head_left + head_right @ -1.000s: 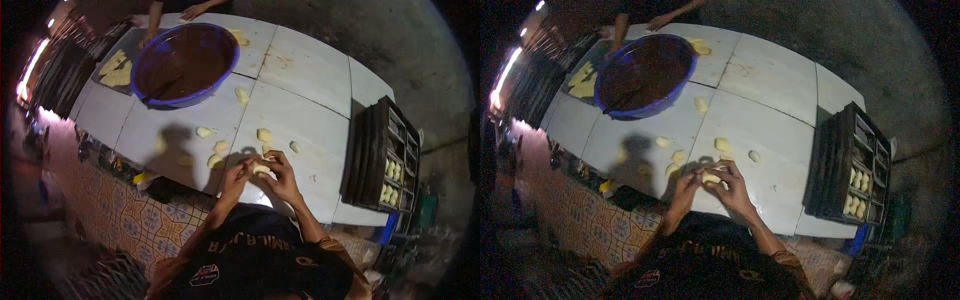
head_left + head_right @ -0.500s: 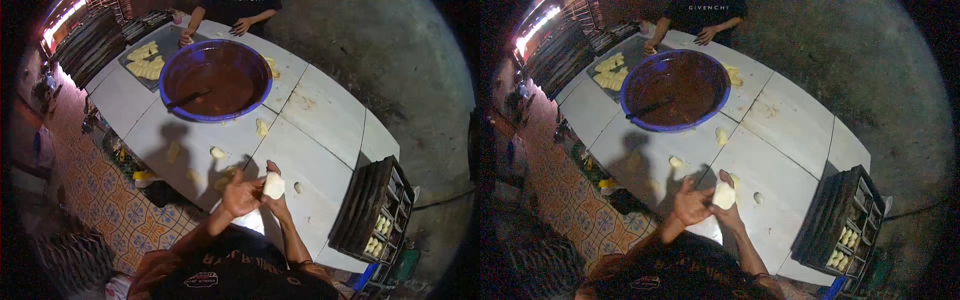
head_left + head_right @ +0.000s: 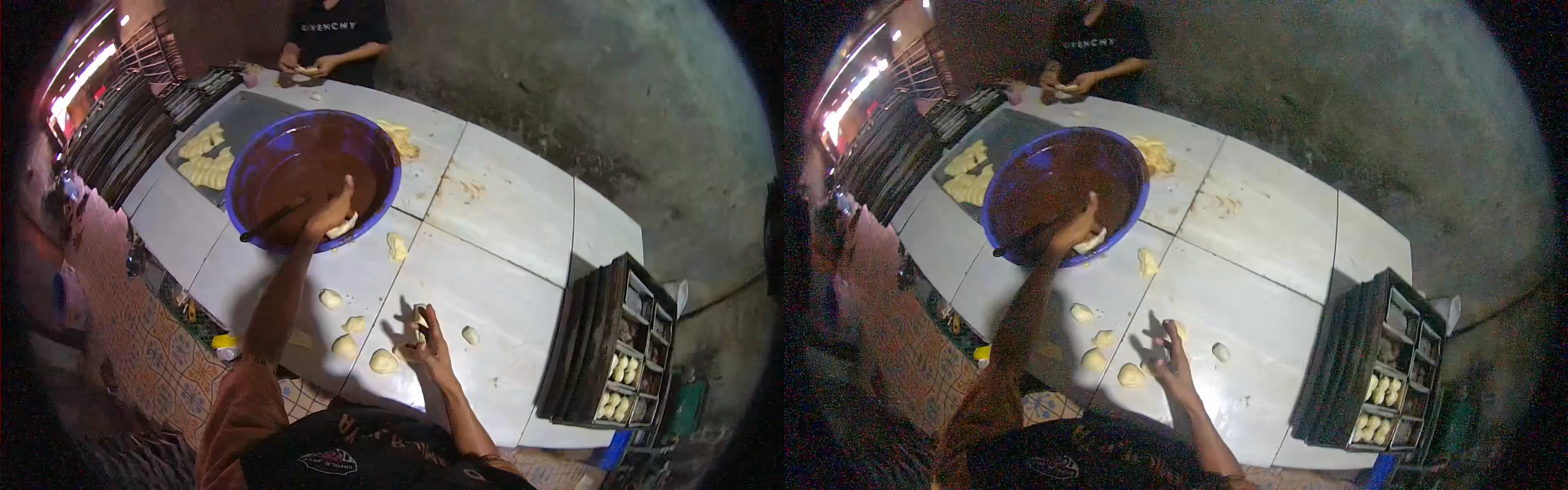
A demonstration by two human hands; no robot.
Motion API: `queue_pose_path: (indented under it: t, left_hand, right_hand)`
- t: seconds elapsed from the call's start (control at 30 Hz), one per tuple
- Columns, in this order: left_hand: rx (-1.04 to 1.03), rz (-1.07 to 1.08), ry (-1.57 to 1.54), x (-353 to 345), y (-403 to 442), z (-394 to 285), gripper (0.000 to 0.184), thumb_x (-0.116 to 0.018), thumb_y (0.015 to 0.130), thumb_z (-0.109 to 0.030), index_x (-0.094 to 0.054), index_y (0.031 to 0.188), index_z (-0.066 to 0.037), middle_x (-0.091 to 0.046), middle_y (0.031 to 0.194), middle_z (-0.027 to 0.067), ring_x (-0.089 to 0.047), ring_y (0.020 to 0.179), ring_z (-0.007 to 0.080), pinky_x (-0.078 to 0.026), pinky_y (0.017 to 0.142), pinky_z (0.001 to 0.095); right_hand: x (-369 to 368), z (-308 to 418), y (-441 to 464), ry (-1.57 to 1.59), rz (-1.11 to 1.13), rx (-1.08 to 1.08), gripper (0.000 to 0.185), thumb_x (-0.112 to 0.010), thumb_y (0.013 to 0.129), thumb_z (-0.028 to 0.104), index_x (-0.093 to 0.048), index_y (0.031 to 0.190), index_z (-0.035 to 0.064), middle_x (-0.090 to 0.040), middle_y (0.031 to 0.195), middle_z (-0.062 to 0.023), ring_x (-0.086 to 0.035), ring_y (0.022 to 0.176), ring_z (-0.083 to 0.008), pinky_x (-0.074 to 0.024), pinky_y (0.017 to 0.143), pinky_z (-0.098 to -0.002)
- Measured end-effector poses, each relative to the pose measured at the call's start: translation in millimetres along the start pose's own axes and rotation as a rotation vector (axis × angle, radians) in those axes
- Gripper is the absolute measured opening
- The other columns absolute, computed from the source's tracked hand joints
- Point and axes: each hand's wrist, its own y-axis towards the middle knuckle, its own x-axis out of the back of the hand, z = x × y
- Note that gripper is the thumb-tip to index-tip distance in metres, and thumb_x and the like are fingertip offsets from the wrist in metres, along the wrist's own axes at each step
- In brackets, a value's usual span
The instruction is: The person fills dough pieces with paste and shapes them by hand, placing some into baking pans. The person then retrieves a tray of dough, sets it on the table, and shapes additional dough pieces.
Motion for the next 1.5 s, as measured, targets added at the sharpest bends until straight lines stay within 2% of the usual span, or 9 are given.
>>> queue_pose_path:
  t: [0.2,0.27,0.43,0.6,0.73,0.8,1.13,1.4,1.5]
  left_hand:
    - [-0.416,-0.328,0.389,-50,-114,-12,0.085,-0.014,0.095,-0.064,-0.054,0.121,0.007,-0.064,0.108,0.0212,-0.063,0.095,0.0306,-0.047,0.085,0.0416]
    - [-0.165,0.169,-0.755,-70,-165,-14,0.092,-0.013,0.091,-0.070,-0.050,0.125,0.008,-0.062,0.112,0.0208,-0.063,0.095,0.0274,-0.048,0.084,0.0395]
    - [0.055,0.178,-0.852,-142,-202,39,0.081,-0.034,0.091,-0.065,-0.040,0.137,0.002,-0.049,0.133,0.0164,-0.053,0.115,0.0238,-0.040,0.100,0.0390]
    - [-0.011,0.237,-0.821,-155,-239,57,0.053,-0.058,0.092,-0.030,-0.044,0.136,-0.004,-0.050,0.129,0.0117,-0.054,0.112,0.0192,-0.045,0.093,0.0345]
    - [-0.472,0.175,-0.352,-165,-250,74,0.040,-0.059,0.085,0.003,-0.053,0.125,0.005,-0.060,0.104,0.0109,-0.062,0.085,0.0138,-0.049,0.071,0.0229]
    - [-0.461,0.220,-0.439,-170,-260,75,0.030,-0.063,0.084,0.002,-0.060,0.114,0.006,-0.061,0.099,0.0109,-0.062,0.088,0.0139,-0.050,0.073,0.0238]
    - [-0.239,0.150,-0.704,-198,-285,71,0.014,-0.068,0.086,-0.011,-0.062,0.090,0.002,-0.063,0.093,0.0064,-0.061,0.083,0.0105,-0.051,0.063,0.0232]
    - [-0.594,0.369,-0.781,-208,-291,65,0.038,-0.062,0.083,0.008,-0.047,0.117,0.000,-0.051,0.114,0.0106,-0.063,0.085,0.0159,-0.052,0.071,0.0242]
    - [-0.655,0.292,-0.745,-212,-289,61,0.045,-0.060,0.082,0.009,-0.044,0.122,-0.002,-0.046,0.122,0.0102,-0.057,0.105,0.0194,-0.046,0.088,0.0276]
  right_hand:
    - [-17,3,15,0.228,-0.205,-0.128,0.073,-0.054,0.095,0.028,-0.010,0.149,0.0061,-0.049,0.131,-0.0165,-0.056,0.110,-0.0259,-0.0497,0.090,-0.0370]
    - [-30,19,25,0.825,-0.235,-0.273,0.065,-0.052,0.096,0.024,-0.017,0.146,0.0006,-0.054,0.123,-0.0187,-0.058,0.102,-0.0245,-0.0519,0.080,-0.0337]
    - [-43,31,15,0.672,-0.409,-0.337,0.016,-0.059,0.093,0.016,-0.064,0.095,0.0010,-0.054,0.060,-0.0021,-0.049,0.049,-0.0118,-0.0414,0.046,-0.0216]
    - [-33,17,-29,-0.855,-0.214,0.303,0.041,-0.060,0.084,0.005,-0.055,0.124,-0.0025,-0.048,0.120,-0.0130,-0.047,0.101,-0.0258,-0.0431,0.085,-0.0355]
    - [-14,21,-44,-0.635,-0.220,0.407,0.034,-0.063,0.081,-0.001,-0.061,0.115,0.0020,-0.050,0.113,-0.0162,-0.054,0.098,-0.0247,-0.0483,0.079,-0.0325]
    - [-19,27,-47,-0.195,-0.425,0.296,0.008,-0.061,0.083,-0.002,-0.065,0.089,-0.0041,-0.052,0.113,-0.0135,-0.059,0.096,-0.0222,-0.0493,0.081,-0.0300]
    - [-12,35,-88,-0.578,-0.240,0.062,0.027,-0.064,0.080,-0.005,-0.066,0.106,-0.0011,-0.063,0.092,-0.0103,-0.063,0.082,-0.0185,-0.0495,0.071,-0.0266]
    - [19,33,-93,0.165,0.111,-0.403,0.053,-0.060,0.091,0.018,-0.041,0.139,0.0040,-0.057,0.125,-0.0131,-0.056,0.106,-0.0190,-0.0534,0.077,-0.0330]
    - [48,48,-79,-0.320,0.006,-0.139,0.043,-0.061,0.087,0.007,-0.054,0.129,0.0009,-0.064,0.114,-0.0082,-0.061,0.094,-0.0157,-0.0495,0.080,-0.0264]
